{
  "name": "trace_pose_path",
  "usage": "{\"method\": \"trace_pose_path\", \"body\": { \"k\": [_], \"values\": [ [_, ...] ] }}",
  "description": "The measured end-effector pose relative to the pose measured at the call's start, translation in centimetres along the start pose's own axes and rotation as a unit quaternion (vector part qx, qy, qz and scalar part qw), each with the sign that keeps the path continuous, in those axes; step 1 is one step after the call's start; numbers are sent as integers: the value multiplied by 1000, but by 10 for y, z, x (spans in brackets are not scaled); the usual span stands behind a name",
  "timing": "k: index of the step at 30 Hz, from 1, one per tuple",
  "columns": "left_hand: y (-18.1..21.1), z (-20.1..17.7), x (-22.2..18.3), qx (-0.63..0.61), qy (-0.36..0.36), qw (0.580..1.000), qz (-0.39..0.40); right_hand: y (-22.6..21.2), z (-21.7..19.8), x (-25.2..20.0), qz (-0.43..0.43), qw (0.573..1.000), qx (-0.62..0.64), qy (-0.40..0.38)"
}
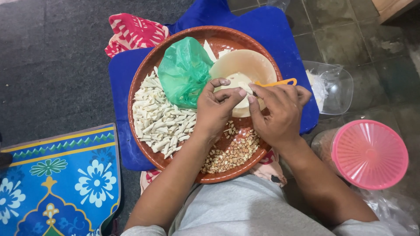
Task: Preparing small food wraps by applying liquid to pastry strips and rolling them around a filling.
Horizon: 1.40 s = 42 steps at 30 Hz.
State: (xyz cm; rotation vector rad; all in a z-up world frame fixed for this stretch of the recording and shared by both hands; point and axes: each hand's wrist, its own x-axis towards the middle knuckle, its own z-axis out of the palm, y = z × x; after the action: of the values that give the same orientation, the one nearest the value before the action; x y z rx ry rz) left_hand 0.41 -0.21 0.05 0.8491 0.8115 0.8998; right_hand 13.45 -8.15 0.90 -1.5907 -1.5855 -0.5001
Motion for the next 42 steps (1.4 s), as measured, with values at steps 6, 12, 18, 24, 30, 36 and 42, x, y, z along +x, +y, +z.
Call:
{"method": "trace_pose_path", "body": {
  "k": [6, 12, 18, 24, 30, 36, 42],
  "values": [
    [-2, -2, 0, -12, -5, 1000, 5, 1, 2, -3, -4, 1000, -3, -12],
    [3, 1, -3, -8, -8, 1000, 8, 1, 3, -5, -7, 1000, -5, -22],
    [0, -3, -1, 10, -16, 1000, 14, 2, 4, -9, -9, 999, -16, -29],
    [-13, -14, 3, -10, -20, 1000, 15, -6, 6, -13, -10, 1000, 12, -15],
    [-14, -35, -5, -32, -21, 999, 28, -13, 9, -24, -39, 997, 58, 21],
    [28, -111, -29, 46, 34, 995, 82, -10, 10, -39, -63, 995, 78, 29],
    [42, -190, -47, 152, 137, 971, 121, -10, 10, -41, -68, 993, 85, 39]
  ]
}}
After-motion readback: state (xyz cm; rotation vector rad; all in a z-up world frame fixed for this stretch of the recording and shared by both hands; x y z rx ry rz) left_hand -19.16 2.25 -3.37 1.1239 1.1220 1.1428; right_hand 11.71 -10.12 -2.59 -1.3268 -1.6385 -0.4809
